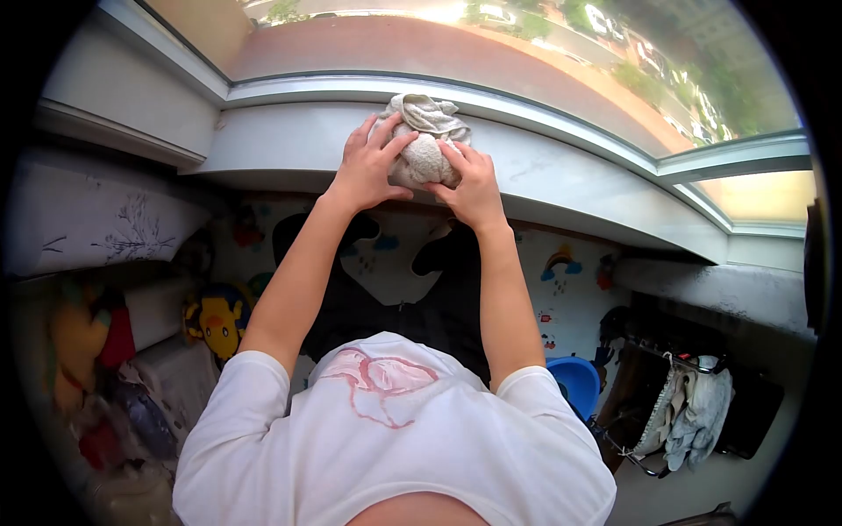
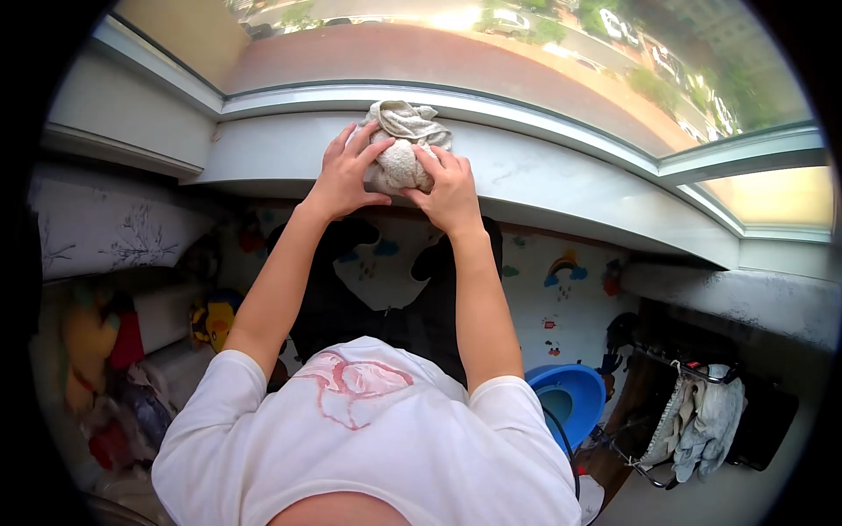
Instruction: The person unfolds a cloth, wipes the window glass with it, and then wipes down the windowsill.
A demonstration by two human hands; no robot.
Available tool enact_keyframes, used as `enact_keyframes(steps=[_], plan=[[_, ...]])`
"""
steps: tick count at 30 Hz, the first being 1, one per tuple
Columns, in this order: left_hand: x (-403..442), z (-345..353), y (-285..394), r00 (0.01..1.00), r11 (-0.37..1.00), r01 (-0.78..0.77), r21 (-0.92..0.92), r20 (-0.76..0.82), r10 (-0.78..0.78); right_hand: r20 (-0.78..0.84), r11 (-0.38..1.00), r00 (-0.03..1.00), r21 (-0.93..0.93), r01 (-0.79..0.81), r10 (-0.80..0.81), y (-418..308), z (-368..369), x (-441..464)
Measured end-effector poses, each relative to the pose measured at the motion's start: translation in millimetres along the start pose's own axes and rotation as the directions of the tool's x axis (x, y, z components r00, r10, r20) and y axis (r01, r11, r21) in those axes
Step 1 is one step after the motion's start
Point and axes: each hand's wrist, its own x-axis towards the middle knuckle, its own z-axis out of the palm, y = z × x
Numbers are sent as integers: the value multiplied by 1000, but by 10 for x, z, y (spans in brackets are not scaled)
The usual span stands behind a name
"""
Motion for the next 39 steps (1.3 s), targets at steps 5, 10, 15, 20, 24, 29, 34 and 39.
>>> enact_keyframes(steps=[5, 10, 15, 20, 24, 29, 34, 39], plan=[[107, -30, -293, 994, 995, -53, -81, 95, 61, 25, 974, 999, 226, -32, 27, 97, -206, 83], [116, -17, -343, 997, 998, -65, 22, -48, 66, -496, 926, 867, -301, -228, 52, 131, -148, 157], [-3, -70, -286, 978, 994, 26, -103, -203, -47, -257, 965, 958, -191, -182, 129, -414, 69, 5], [-84, -424, -201, 957, 996, -14, -86, -289, -12, -287, 979, 939, -19, -203, 189, -258, 296, -37], [-120, -883, -358, 969, 988, -152, 30, -193, 155, -264, 992, 956, 22, -125, 127, -357, -330, 250], [21, -1324, -483, 979, 992, -118, 31, -163, 122, -90, 989, 996, -146, -2, -11, -542, -991, 709], [135, -1723, -615, 991, 993, -72, 90, -102, 81, 32, 975, 997, -209, 81, -76, -659, -1348, 1081], [97, -2126, -673, 992, 998, -59, -28, -116, 56, 44, 980, 984, -88, 177, -174, -827, -1620, 1192]])
